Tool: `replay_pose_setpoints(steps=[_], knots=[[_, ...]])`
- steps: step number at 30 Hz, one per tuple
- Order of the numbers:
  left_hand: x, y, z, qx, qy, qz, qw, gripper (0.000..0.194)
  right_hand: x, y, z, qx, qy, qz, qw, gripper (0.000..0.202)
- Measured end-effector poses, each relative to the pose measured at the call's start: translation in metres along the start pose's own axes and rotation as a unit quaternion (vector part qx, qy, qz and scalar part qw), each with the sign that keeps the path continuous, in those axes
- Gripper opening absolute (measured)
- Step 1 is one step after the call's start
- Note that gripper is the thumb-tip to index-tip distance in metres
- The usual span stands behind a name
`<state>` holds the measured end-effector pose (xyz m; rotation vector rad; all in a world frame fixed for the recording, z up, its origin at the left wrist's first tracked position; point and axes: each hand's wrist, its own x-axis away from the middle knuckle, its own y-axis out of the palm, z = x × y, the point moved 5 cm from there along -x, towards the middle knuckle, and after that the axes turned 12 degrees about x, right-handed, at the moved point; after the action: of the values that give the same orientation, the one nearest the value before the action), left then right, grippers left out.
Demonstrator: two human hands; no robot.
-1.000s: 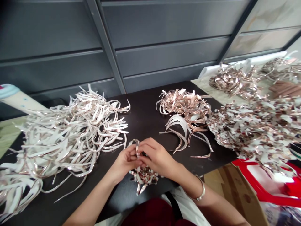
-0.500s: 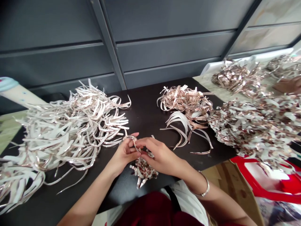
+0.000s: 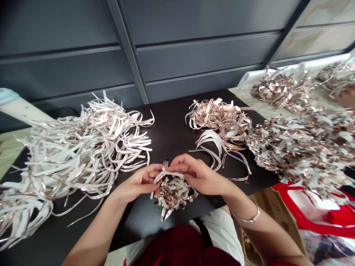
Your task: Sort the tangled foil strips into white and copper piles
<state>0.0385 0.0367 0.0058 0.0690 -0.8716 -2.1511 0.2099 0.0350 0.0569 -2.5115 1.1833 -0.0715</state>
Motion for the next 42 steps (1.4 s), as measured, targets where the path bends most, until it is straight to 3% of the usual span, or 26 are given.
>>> replay_pose_setpoints(steps=[5,9,16,19,22,24,28,30,32,34,38,42], knots=[[-0.01,0.003,-0.001,0.009,0.05,0.101,0.994,0.048,-0.001,0.008,0.0,0.025,-0.016,-0.01,1.0,0.04],[-0.01,0.006,0.003,-0.019,0.081,0.137,0.987,0.041,0.0,0.004,0.0,0.017,-0.022,0.009,1.0,0.033],[0.001,0.01,0.012,-0.264,0.063,0.148,0.951,0.026,0.02,-0.027,0.014,-0.082,0.017,0.099,0.992,0.009],[0.003,0.015,0.017,-0.329,0.08,0.131,0.932,0.024,0.028,-0.034,0.026,-0.112,0.022,0.128,0.985,0.011],[0.005,0.02,0.022,-0.385,0.129,0.129,0.905,0.014,0.03,-0.034,0.041,-0.124,0.041,0.139,0.982,0.023],[0.006,0.023,0.024,-0.424,0.167,0.146,0.878,0.007,0.03,-0.039,0.05,-0.131,0.046,0.192,0.972,0.033],[0.011,0.029,0.027,-0.541,0.25,0.207,0.776,0.014,0.026,-0.048,0.05,-0.117,0.03,0.293,0.948,0.061],[0.012,0.034,0.026,-0.591,0.278,0.215,0.726,0.014,0.019,-0.04,0.039,-0.046,0.008,0.281,0.959,0.061],[0.012,0.039,0.024,-0.632,0.305,0.208,0.682,0.016,0.007,-0.022,0.026,0.077,-0.005,0.229,0.97,0.05],[0.013,0.043,0.022,-0.66,0.324,0.19,0.65,0.018,-0.005,-0.006,0.015,0.204,-0.022,0.215,0.955,0.046],[0.013,0.044,0.016,-0.676,0.325,0.155,0.643,0.023,-0.024,0.012,0.003,0.3,-0.063,0.191,0.932,0.035],[0.015,0.041,0.015,-0.659,0.329,0.153,0.659,0.024,-0.026,0.004,0.004,0.288,-0.08,0.141,0.944,0.028]])
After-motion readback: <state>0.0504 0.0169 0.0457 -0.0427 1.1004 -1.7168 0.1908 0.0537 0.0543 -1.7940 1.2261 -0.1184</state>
